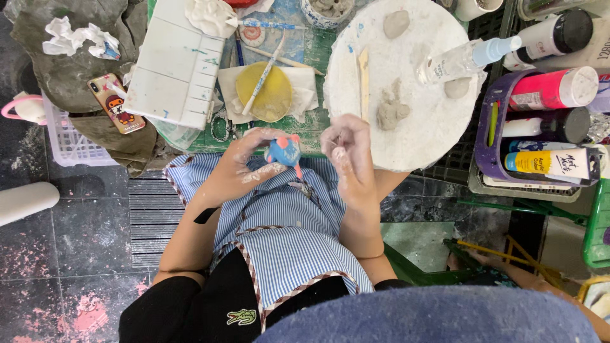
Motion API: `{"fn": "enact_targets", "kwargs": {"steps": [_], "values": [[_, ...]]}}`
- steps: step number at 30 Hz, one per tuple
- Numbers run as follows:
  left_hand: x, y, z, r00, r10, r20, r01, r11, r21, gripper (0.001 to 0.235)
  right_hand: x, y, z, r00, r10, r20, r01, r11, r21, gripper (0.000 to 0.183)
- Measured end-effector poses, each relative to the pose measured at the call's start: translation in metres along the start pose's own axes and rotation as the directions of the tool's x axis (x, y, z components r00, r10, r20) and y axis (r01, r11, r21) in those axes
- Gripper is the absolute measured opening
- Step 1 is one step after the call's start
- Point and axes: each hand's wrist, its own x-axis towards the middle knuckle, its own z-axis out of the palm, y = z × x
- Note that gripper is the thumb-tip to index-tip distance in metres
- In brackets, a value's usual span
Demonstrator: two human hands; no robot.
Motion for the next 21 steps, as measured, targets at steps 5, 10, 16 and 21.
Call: {"fn": "enact_targets", "kwargs": {"steps": [5,10,16,21], "values": [[0.004,0.011,0.0,0.996,0.064,-0.06,-0.053,0.984,0.168,0.048,-0.005,0.002,0.0,0.997,0.078,-0.024,-0.08,0.993,-0.083,0.016],[0.006,0.022,0.001,0.993,0.102,-0.063,-0.078,0.949,0.307,0.047,0.001,0.002,0.01,0.993,0.094,-0.076,-0.103,0.986,-0.129,0.018],[0.004,0.026,0.002,0.967,0.233,-0.101,-0.152,0.851,0.502,0.043,0.009,-0.008,0.009,0.988,0.134,-0.071,-0.145,0.971,-0.187,0.016],[0.001,0.027,0.006,0.971,0.198,-0.134,-0.107,0.859,0.501,0.045,0.009,-0.016,0.012,0.989,0.138,-0.055,-0.148,0.901,-0.407,0.012]]}}
